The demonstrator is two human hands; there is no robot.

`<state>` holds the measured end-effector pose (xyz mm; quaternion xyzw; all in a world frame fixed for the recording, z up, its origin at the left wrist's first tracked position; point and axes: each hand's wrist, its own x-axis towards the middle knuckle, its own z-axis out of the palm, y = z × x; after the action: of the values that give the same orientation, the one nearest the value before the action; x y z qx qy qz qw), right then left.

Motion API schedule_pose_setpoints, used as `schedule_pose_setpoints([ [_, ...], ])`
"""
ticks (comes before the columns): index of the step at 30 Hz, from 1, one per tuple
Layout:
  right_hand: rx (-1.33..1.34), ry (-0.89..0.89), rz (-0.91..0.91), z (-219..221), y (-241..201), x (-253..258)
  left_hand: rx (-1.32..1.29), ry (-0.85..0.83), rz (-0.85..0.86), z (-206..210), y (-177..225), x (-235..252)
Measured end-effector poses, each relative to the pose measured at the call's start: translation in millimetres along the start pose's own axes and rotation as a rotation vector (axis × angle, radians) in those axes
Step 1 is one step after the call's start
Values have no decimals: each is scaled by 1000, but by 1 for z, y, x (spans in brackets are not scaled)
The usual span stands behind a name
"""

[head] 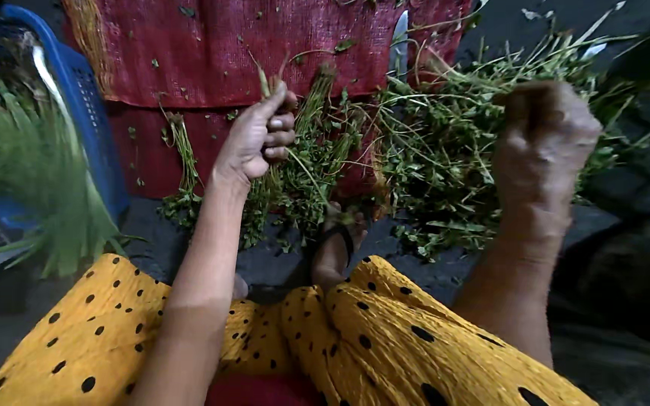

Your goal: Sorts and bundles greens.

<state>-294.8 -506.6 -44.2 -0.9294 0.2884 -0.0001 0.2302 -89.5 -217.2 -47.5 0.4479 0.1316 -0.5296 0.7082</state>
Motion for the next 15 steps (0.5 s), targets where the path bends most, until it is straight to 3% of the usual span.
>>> schedule_pose_setpoints([
  [3,-76,37,9,0,13,-5,-280,21,30,-8,6,1],
  [6,81,30,-22,14,-10,-4,-409,55,48,-12,6,3],
  [10,609,-260,-69,54,-66,8,-504,148,56,-14,0,9],
  [15,1090,-719,80,100,-122,-15,-492,277,105,-13,0,7],
])
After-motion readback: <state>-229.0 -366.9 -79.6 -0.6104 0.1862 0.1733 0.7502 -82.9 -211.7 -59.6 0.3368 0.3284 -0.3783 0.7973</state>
